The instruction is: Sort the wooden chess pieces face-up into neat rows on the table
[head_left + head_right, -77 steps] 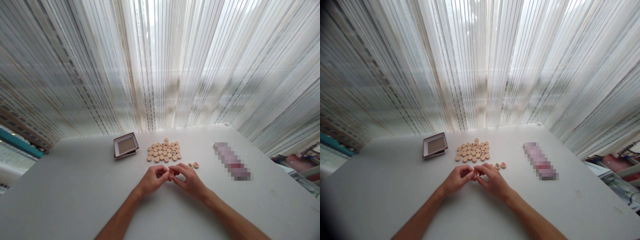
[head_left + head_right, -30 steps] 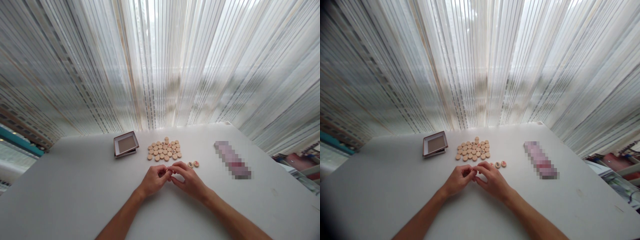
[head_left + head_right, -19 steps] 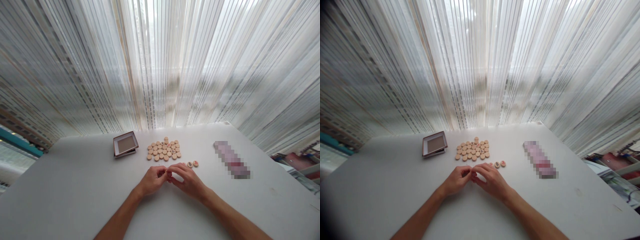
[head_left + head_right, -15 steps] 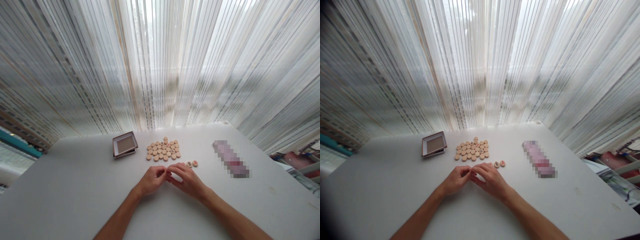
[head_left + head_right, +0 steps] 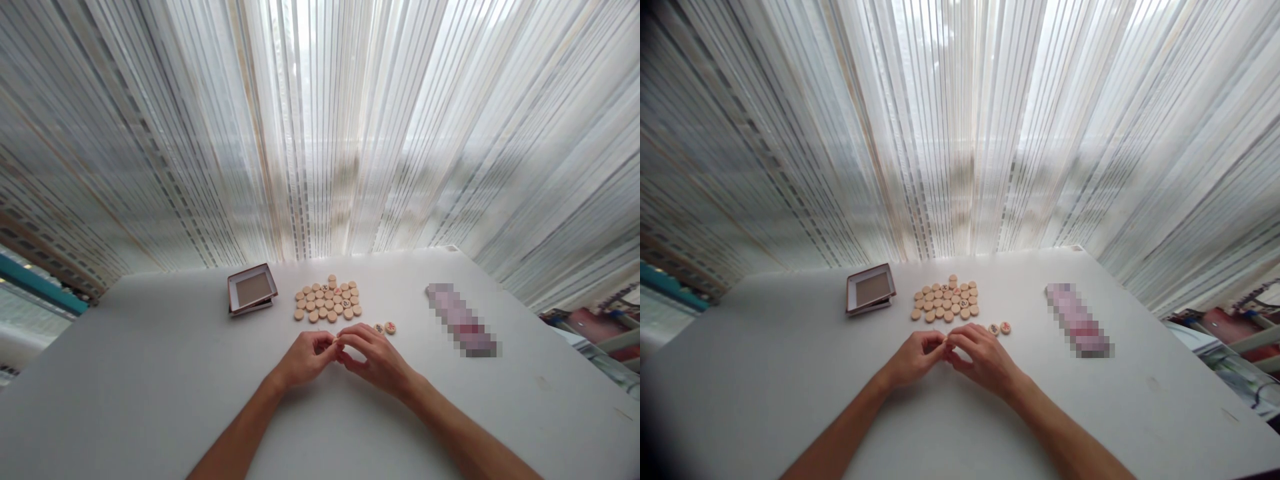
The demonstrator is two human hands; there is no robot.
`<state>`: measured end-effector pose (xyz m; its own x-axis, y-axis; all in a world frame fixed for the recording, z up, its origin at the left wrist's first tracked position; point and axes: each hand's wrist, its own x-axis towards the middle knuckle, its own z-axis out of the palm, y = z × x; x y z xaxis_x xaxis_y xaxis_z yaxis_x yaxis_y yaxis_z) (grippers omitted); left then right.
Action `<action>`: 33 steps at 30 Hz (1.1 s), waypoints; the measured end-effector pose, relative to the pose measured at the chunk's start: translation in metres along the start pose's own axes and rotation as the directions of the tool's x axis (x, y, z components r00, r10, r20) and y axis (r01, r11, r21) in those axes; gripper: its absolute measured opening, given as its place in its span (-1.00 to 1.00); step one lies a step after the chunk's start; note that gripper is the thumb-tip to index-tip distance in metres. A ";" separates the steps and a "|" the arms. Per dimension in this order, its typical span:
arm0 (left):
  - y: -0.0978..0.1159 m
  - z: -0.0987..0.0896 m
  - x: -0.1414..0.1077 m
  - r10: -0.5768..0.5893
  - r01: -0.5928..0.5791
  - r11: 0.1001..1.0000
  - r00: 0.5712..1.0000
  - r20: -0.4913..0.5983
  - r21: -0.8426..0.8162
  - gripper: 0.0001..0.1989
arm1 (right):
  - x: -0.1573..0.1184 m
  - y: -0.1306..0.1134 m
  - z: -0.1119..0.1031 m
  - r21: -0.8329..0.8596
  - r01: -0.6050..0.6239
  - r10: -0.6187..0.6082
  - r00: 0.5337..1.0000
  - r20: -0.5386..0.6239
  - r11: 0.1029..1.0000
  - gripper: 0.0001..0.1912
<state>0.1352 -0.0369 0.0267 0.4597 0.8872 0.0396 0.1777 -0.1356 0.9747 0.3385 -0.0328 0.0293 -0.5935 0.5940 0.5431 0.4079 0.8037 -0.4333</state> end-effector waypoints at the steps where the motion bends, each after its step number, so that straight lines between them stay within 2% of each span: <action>1: 0.000 0.000 0.000 -0.006 0.006 1.000 1.000 -0.001 -0.015 -0.66 | 0.000 0.000 0.000 0.005 -0.005 0.005 1.000 -0.001 1.000 -0.81; 5: 0.000 0.000 0.000 -0.032 0.032 0.999 0.999 -0.012 -0.028 -0.64 | -0.001 -0.001 0.001 0.021 -0.031 0.032 0.999 -0.033 0.999 -0.80; 10: 0.000 0.000 0.000 -0.036 0.036 0.999 0.999 -0.026 0.007 -0.61 | -0.001 0.000 0.002 0.024 -0.033 0.034 0.998 -0.049 0.999 -0.89; 23: 0.006 -0.002 -0.001 0.000 -0.003 0.999 0.999 0.051 0.051 -0.56 | 0.000 0.001 -0.002 -0.010 -0.012 0.012 1.000 -0.003 1.000 -0.89; 28: 0.005 -0.003 -0.001 -0.041 0.040 0.999 0.999 0.030 0.020 -0.56 | 0.001 0.004 -0.012 0.001 -0.057 0.057 0.998 -0.035 0.998 -0.94; 33: 0.003 -0.004 -0.002 -0.075 0.075 0.997 0.997 -0.009 0.021 -0.59 | -0.001 0.015 -0.030 0.033 -0.122 0.125 0.985 -0.121 0.992 -0.89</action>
<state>0.1316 -0.0375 0.0306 0.4376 0.8986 -0.0318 0.2299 -0.0777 0.9701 0.3663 -0.0202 0.0435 -0.4490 0.6900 0.5678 0.4541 0.7234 -0.5200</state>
